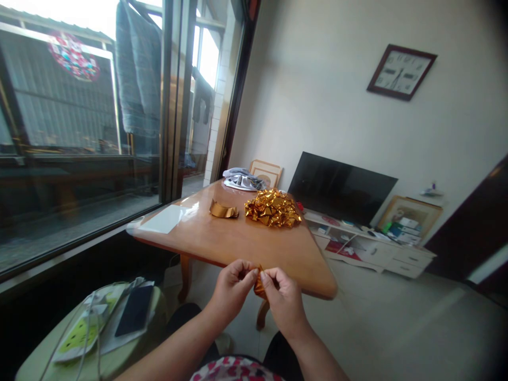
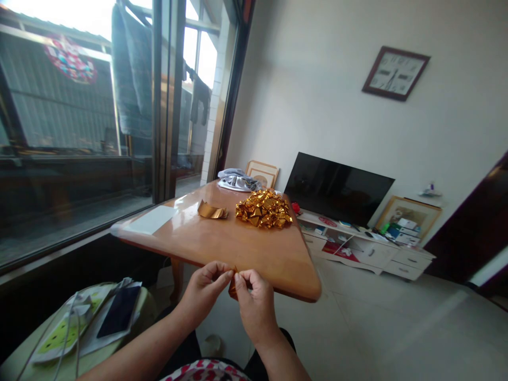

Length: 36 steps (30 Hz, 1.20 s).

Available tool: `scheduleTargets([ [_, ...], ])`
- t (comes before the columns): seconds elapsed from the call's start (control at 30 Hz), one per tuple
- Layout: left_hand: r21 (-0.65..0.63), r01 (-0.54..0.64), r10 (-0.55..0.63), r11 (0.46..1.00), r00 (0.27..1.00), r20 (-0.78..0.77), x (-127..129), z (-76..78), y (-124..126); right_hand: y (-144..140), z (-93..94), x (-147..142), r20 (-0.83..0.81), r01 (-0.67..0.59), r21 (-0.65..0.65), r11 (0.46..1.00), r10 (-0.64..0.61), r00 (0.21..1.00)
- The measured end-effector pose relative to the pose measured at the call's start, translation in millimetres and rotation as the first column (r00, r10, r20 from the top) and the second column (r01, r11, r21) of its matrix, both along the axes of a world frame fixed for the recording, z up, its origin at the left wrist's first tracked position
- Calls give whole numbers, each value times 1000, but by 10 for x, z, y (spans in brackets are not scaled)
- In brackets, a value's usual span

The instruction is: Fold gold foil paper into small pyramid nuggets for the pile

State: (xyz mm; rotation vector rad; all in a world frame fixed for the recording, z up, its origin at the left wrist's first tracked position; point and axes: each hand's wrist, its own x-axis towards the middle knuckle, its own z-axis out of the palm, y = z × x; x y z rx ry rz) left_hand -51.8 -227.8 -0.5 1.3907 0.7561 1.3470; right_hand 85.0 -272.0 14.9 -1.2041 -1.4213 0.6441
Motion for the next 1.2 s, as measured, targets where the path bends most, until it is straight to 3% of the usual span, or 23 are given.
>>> scheduleTargets([
  [0.23,39,-79,81,996,995,-50,23,-85,57,46,-145,31,166,87,69,994,-97,981],
  [0.47,166,-239,265,957,951,-161,32,10,-7,54,-172,25,332,185,178,966,-236,913],
  [0.63,-15,-58,58,998,998,-8,63,73,-48,41,-169,28,332,176,176,968,-227,916],
  [0.8,-166,147,-115,975,976,187,67,102,-54,25,-164,38,322,140,144,980,-180,929],
  [1.07,-230,251,-193,940,950,245,29,64,-16,13,-136,31,319,103,137,985,-142,937],
  [1.2,-210,261,-220,942,954,203,0,86,4,8,-118,26,204,63,75,995,-77,976],
])
